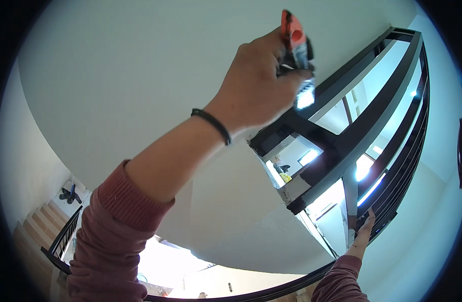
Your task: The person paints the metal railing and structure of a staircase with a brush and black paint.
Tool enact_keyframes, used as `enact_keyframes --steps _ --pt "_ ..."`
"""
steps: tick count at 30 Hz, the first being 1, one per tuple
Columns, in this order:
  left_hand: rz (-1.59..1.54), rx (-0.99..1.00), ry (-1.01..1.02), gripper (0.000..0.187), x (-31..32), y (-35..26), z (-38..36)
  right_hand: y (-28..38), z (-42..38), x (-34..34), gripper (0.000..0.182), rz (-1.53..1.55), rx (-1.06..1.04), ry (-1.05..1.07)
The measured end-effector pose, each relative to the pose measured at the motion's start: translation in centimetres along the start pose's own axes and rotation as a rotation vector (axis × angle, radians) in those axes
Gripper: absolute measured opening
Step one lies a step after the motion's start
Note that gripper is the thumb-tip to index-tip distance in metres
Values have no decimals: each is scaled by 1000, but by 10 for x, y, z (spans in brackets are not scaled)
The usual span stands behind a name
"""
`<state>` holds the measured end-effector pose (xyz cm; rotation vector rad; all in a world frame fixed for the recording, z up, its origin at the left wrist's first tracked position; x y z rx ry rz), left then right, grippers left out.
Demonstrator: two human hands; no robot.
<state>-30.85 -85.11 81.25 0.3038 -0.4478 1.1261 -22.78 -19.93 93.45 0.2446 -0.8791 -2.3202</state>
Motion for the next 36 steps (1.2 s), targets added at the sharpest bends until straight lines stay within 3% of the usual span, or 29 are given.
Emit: enact_keyframes --steps 3,6,7,11,14,18,21,24,28,29,32,33,36 --pt "181 -96 17 21 4 27 -3 7 -11 16 26 75 37 51" --pt "87 -36 90 24 23 3 -11 4 -12 16 20 71 81 30" --pt "2 78 94 25 28 -10 -12 4 -10 11 18 33 62 14" --pt "-303 128 -70 21 7 -33 -1 15 -24 19 15 38 23 -45" --pt "-472 -101 -55 17 -4 -23 3 10 -22 20 15 53 88 -15" --pt "-687 -404 -151 14 4 34 -15 13 -28 33 17 105 51 -18" --pt "-506 -371 -248 16 -20 59 -14 12 -22 24 16 77 53 27" --pt "-610 -345 -218 17 -32 47 -8 20 -33 27 16 78 39 -49" --pt "-789 -361 -86 19 -2 39 -10 18 -30 23 17 58 26 -52" --pt "-740 -436 -150 20 1 57 -12 17 -29 21 17 48 40 -44" --pt "-566 -393 -178 21 -10 69 -14 7 -17 14 16 31 91 -41" --pt "-552 -316 -182 23 -20 64 -8 5 -17 15 16 31 104 -44" --pt "-72 -129 -210 20 -40 42 3 12 -24 19 18 23 85 -72"
Point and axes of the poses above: each hand's wrist, its own z-axis towards the middle knuckle, its own x-axis out of the palm, y = z × x, the point moved 7 cm from there along z, towards the middle knuckle, and after that the axes turned 8 degrees about -z, right-handed, at the moved point
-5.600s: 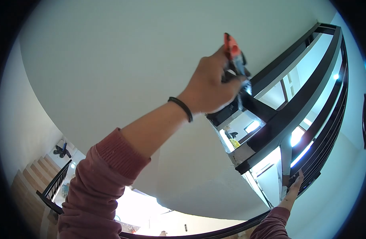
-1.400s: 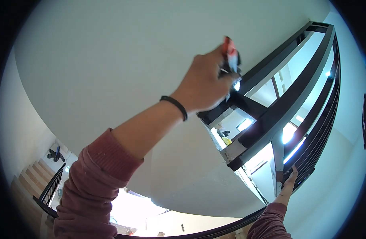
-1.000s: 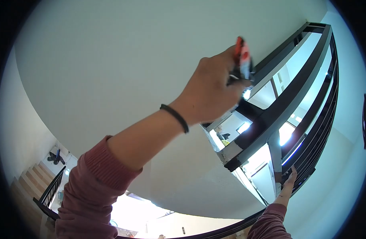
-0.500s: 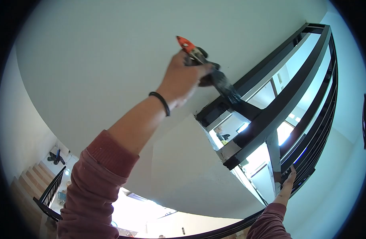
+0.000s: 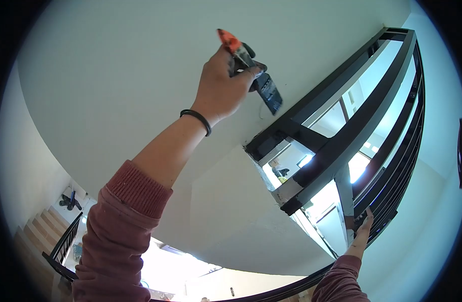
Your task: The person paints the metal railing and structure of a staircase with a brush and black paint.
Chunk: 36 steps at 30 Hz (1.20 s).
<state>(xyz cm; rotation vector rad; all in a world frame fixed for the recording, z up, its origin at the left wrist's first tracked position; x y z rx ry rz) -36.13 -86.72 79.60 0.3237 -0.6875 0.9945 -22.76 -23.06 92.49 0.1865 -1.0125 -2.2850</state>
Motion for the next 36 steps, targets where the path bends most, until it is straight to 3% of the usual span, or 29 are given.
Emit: enact_keyframes --steps 1,4,5,8,13,16,20,23,27,30,31,33,36 --pt "65 117 22 19 0 8 4 3 -4 4 18 -9 -22 -9" --pt "369 121 99 20 20 0 -11 5 -7 8 20 25 -7 12" --pt "336 166 136 21 26 1 -16 3 -7 7 20 46 14 24" --pt "-197 41 149 22 35 7 -20 -14 22 -2 21 88 49 164" --pt "212 120 97 24 26 -6 -4 -1 2 5 21 68 -2 70" --pt "215 104 180 24 40 1 -20 -2 5 6 21 57 2 115" --pt "-167 53 175 21 51 -51 -33 -3 5 6 20 47 6 85" --pt "-3 235 102 19 35 -57 -17 1 1 5 19 29 -25 32" --pt "288 169 136 22 44 -38 -32 -9 19 1 20 44 8 178" --pt "295 253 227 20 65 -54 -43 -11 27 0 20 47 -52 282" --pt "324 187 264 17 72 -62 -49 -13 30 -2 21 41 -44 292" --pt "197 270 288 22 82 -77 -55 -18 36 -1 20 127 -7 312" --pt "49 191 251 20 80 -102 -58 -18 38 0 19 151 4 314"
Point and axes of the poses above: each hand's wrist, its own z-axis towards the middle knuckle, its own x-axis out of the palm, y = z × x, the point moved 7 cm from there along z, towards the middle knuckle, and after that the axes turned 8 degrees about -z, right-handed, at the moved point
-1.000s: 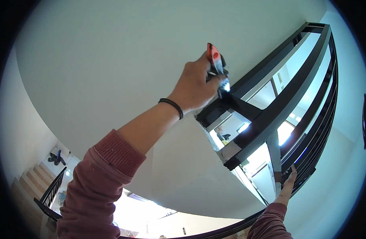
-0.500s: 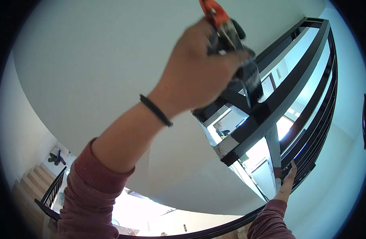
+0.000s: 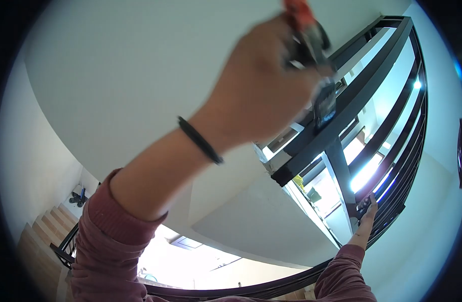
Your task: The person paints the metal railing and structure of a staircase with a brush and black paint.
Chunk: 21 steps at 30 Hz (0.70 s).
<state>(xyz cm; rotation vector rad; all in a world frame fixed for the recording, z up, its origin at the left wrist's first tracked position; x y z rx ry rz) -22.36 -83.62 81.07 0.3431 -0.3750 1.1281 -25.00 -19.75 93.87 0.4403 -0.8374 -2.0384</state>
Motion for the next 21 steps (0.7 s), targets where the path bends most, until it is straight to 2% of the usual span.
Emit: enact_keyframes --steps 4,6,9,10,11,12,13,14,16,18,21 --pt "-138 -103 -77 18 -25 -23 1 -5 7 -5 18 25 8 -24" --pt "12 -58 -119 17 -30 -33 -2 -5 8 -3 24 36 22 -21" --pt "67 -130 -212 15 -41 -43 -2 3 -2 6 21 -1 -14 19" --pt "90 -148 -236 15 -41 -48 -4 5 -7 5 22 -55 -21 -82" --pt "22 -103 -264 15 -50 -49 -7 4 -2 4 27 -79 -38 -55" --pt "101 12 -262 20 -59 -55 -16 0 7 -3 32 -99 -53 -30" --pt "38 44 -320 18 -71 -60 -24 -8 22 -15 30 -76 -48 50" --pt "-26 77 -370 16 -82 -67 -33 -10 23 -17 27 -67 -61 33" --pt "51 103 -439 18 -116 -84 -70 -11 22 -23 25 -96 -88 -118" --pt "-6 105 -523 25 -135 -104 -123 -17 26 -22 25 -72 -20 -5" --pt "39 51 -623 33 -158 -132 -213 -11 17 -11 25 -29 -41 -16"
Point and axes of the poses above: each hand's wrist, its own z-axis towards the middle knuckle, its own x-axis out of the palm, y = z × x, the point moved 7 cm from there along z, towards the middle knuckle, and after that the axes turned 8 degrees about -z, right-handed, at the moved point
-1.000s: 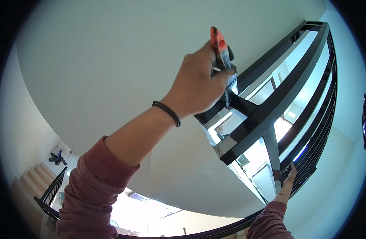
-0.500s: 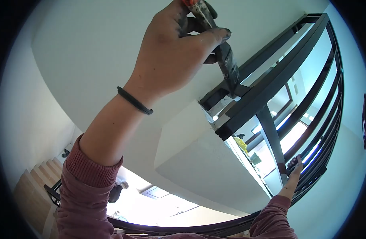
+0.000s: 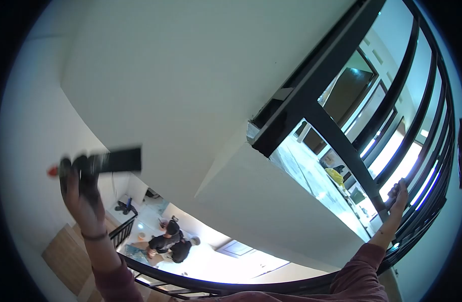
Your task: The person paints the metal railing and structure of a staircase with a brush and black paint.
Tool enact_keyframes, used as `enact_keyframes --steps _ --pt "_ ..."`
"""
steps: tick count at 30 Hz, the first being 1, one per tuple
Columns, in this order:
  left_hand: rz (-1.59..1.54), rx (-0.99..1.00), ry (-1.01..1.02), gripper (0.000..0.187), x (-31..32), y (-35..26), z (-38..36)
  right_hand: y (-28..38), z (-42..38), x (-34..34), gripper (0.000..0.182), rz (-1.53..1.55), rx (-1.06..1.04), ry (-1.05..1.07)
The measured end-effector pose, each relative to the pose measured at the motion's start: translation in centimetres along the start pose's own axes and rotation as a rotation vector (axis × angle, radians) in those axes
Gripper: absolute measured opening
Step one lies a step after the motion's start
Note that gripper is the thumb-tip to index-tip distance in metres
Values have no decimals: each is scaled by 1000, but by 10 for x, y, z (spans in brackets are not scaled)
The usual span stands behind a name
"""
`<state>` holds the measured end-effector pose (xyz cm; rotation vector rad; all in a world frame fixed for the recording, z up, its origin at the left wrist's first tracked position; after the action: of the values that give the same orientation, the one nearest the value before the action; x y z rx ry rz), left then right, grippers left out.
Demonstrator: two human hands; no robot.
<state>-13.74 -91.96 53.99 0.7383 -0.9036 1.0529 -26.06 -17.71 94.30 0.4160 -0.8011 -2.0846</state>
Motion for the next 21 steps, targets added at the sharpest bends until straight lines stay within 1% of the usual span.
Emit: enact_keyframes --steps 3,5,7,8,10,11,12,13,14,15,16,17,19,20,21 --pt "118 -14 -84 35 -61 -42 -59 8 -9 8 25 36 15 -5" --pt "215 -21 -178 37 -85 -66 -100 9 -11 11 27 41 15 -5" --pt "299 -31 -310 34 -101 -86 -134 14 -17 15 30 58 23 -7" --pt "312 -47 -322 36 -116 -98 -150 15 -19 17 32 62 34 -1" --pt "1042 22 -128 38 -114 -126 -168 16 -19 20 32 69 48 19" --pt "1737 153 130 37 -91 -135 -173 14 -19 19 32 72 52 37" --pt "1778 119 205 34 -88 -143 -177 15 -21 18 31 101 32 61" --pt "1613 89 154 34 -97 -147 -181 14 -19 19 31 139 11 102" --pt "1465 64 87 34 -109 -155 -187 7 -3 7 30 144 -39 3" --pt "1329 45 9 34 -93 -164 -189 8 -9 13 31 144 -10 48" --pt "547 -129 -445 37 -103 -169 -197 9 -15 19 32 142 19 94" --pt "576 -108 -467 39 -88 -179 -203 8 -11 22 34 131 6 195" --pt "626 -82 -490 42 -73 -189 -208 15 -22 27 38 147 18 143" --pt "621 -113 -414 33 -78 -197 -211 12 -20 30 40 165 10 156" --pt "690 -113 -444 33 -64 -204 -217 8 -15 28 42 173 -1 153"
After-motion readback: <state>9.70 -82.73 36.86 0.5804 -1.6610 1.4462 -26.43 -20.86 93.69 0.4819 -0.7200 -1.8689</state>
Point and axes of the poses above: each hand's wrist, its own z-axis towards the middle knuckle, its own x-axis out of the palm, y = z × x, the point moved 7 cm from there along z, towards the middle knuckle, and after that the axes turned 8 degrees about -z, right-handed, at the moved point
